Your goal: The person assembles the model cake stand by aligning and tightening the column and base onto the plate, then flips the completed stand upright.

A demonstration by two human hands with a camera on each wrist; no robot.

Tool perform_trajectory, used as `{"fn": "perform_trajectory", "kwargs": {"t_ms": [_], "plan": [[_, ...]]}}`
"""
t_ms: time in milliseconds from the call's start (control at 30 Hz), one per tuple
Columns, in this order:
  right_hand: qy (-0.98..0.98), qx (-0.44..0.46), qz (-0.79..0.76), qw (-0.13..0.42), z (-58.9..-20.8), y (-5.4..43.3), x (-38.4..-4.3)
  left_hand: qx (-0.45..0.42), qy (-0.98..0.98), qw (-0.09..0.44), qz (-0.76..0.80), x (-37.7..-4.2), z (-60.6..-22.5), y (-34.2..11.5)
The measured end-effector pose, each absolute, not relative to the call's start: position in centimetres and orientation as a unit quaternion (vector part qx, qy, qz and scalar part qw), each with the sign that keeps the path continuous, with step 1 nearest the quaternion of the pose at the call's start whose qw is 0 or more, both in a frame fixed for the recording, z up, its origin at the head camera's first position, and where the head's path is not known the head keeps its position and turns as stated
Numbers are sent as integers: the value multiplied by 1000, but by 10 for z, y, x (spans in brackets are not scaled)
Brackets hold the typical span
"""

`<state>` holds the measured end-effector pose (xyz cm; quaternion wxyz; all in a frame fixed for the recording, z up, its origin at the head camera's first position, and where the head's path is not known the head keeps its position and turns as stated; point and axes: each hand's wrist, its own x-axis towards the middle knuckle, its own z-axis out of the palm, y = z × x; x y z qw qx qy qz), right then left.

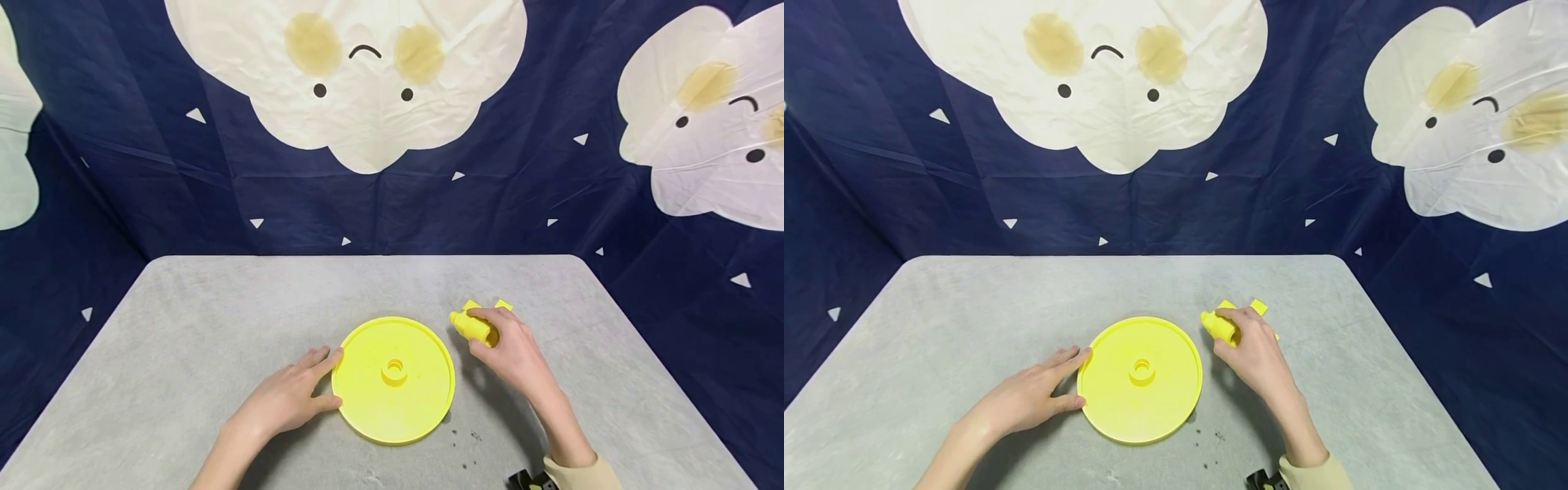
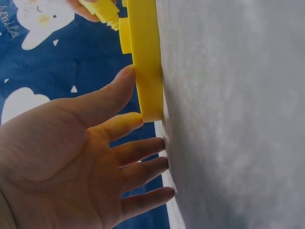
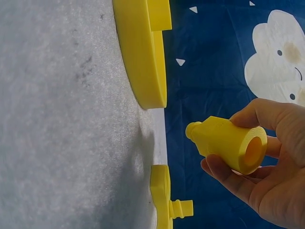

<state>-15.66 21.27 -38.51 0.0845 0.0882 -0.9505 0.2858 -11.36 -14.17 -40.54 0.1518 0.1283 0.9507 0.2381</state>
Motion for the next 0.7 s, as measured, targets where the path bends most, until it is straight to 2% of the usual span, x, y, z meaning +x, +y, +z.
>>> {"fn": "perform_trajectory", "kwargs": {"t_ms": [700], "plan": [[-933, 53, 333, 125, -380, 207, -154, 124, 955, 144, 226, -114, -405, -141]]}}
